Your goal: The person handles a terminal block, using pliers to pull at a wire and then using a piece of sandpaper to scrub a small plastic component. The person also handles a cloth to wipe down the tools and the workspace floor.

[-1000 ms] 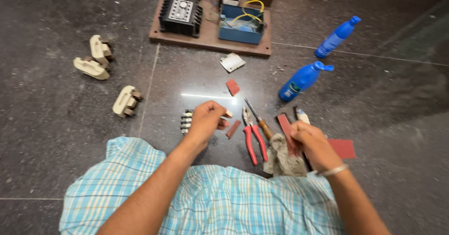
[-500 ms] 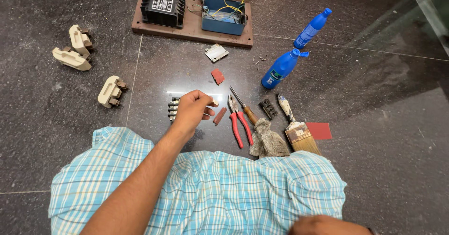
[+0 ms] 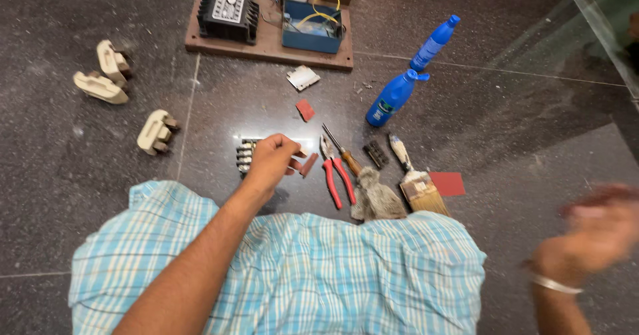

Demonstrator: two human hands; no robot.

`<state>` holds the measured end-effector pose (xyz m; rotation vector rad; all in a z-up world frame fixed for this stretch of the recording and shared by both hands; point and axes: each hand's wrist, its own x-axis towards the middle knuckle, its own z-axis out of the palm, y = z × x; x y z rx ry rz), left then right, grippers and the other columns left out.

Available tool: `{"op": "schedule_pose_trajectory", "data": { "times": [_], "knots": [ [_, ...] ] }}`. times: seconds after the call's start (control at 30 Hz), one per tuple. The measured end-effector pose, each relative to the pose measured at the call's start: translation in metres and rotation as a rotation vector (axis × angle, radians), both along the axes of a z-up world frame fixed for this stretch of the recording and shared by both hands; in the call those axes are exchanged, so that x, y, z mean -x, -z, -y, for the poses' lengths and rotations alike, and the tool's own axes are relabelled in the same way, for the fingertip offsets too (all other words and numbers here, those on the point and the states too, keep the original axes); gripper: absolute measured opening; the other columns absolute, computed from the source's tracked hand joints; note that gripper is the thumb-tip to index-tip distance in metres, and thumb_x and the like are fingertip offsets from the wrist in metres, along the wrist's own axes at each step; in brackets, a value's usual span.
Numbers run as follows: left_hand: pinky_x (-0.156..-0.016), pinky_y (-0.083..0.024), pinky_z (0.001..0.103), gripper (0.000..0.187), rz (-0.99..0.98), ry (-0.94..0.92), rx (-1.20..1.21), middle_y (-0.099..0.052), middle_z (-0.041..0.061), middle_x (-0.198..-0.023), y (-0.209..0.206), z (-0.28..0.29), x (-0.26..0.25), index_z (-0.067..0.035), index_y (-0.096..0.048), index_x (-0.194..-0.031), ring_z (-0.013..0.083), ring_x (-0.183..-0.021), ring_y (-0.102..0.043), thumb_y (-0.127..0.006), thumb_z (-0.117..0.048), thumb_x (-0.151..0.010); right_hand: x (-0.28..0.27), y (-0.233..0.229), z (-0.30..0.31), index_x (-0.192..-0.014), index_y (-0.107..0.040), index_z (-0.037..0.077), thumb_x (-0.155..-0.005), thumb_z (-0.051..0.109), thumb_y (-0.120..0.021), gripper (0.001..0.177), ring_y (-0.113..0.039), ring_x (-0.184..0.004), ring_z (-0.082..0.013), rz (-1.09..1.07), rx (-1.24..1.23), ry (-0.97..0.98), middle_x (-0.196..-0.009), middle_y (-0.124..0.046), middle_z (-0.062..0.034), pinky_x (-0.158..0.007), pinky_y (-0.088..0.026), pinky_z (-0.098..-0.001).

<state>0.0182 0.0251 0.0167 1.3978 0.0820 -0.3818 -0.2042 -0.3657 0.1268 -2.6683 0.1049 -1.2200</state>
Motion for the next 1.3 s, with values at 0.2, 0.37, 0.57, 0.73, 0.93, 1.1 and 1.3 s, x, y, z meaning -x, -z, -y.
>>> {"op": "schedule_pose_trajectory", "data": {
  "times": [0.2, 0.37, 0.57, 0.73, 0.93, 1.1, 1.3],
  "knots": [
    [-0.061, -0.051, 0.028, 0.012, 0.015, 0.032, -0.018, -0.075, 0.008, -0.089, -0.002, 0.0, 0.001, -0.005, -0.065, -0.09, 0.0129, -0.068, -0.07, -0.061, -0.016, -0.092, 0.006, -0.01, -0.053, -0.101, -0.069, 0.005, -0.096, 0.022, -0.056, 0.022, -0.072, -0.088, -0.0219, -0.586, -0.599, -0.49, -0.11, -0.073, -0.0121, -0.075, -0.06, -0.0394],
    [-0.058, -0.05, 0.028, 0.012, 0.01, 0.023, 0.036, -0.074, 0.008, -0.087, 0.008, 0.001, -0.001, -0.003, -0.065, -0.089, 0.0138, -0.066, -0.068, -0.062, -0.014, -0.092, 0.001, 0.013, -0.105, -0.1, -0.075, 0.005, -0.098, 0.028, -0.058, 0.028, -0.076, -0.092, -0.0197, -1.107, -0.694, -0.826, -0.1, -0.079, -0.0072, -0.083, -0.061, -0.0376],
    [-0.061, -0.055, 0.029, 0.011, 0.043, 0.042, 0.195, -0.071, 0.008, -0.08, 0.011, 0.018, 0.014, 0.0, -0.068, -0.088, 0.0119, -0.065, -0.064, -0.067, -0.01, -0.092, -0.08, 0.043, -0.14, -0.105, -0.071, -0.002, -0.096, 0.017, -0.062, 0.023, -0.072, -0.072, -0.0161, -0.792, -1.008, -0.621, -0.081, -0.075, -0.0116, -0.068, -0.06, -0.0314],
    [-0.069, -0.057, 0.026, 0.012, 0.028, 0.013, 0.222, -0.07, 0.0, -0.081, -0.005, 0.022, 0.045, -0.002, -0.069, -0.089, 0.0078, -0.069, -0.064, -0.067, -0.013, -0.093, -0.128, 0.09, -0.193, -0.117, -0.057, -0.004, -0.097, 0.011, -0.057, 0.025, -0.068, -0.061, -0.0184, -0.644, -1.365, -0.661, -0.082, -0.07, -0.0109, -0.055, -0.054, -0.0303],
    [-0.068, -0.055, 0.028, 0.01, 0.12, -0.08, 0.206, -0.068, 0.006, -0.075, -0.008, 0.018, 0.066, 0.001, -0.071, -0.088, 0.0103, -0.068, -0.062, -0.067, -0.008, -0.091, -0.126, 0.117, -0.221, -0.128, -0.048, 0.001, -0.091, 0.005, -0.049, 0.038, -0.061, -0.052, -0.0163, -0.528, -1.501, -0.671, -0.074, -0.067, -0.0113, -0.047, -0.051, -0.0295],
    [-0.072, -0.053, 0.028, 0.009, -0.043, -0.049, 0.345, -0.069, 0.008, -0.078, 0.003, 0.021, 0.069, 0.002, -0.067, -0.083, 0.0119, -0.072, -0.063, -0.07, -0.005, -0.089, -0.129, 0.124, -0.214, -0.126, -0.056, -0.001, -0.098, 0.009, -0.049, 0.031, -0.051, -0.049, -0.01, -0.555, -1.452, -0.669, -0.069, -0.058, -0.0051, -0.045, -0.042, -0.0255],
    [-0.085, -0.06, 0.03, 0.009, -0.032, -0.049, 0.42, -0.072, 0.011, -0.09, 0.014, 0.029, 0.065, 0.001, -0.067, -0.083, 0.0136, -0.083, -0.07, -0.07, -0.006, -0.088, -0.127, 0.119, -0.217, -0.121, -0.052, 0.0, -0.103, 0.02, -0.054, 0.027, -0.043, -0.044, -0.0062, -0.541, -1.374, -0.613, -0.062, -0.055, -0.0005, -0.039, -0.035, -0.0233]
  ]
}}
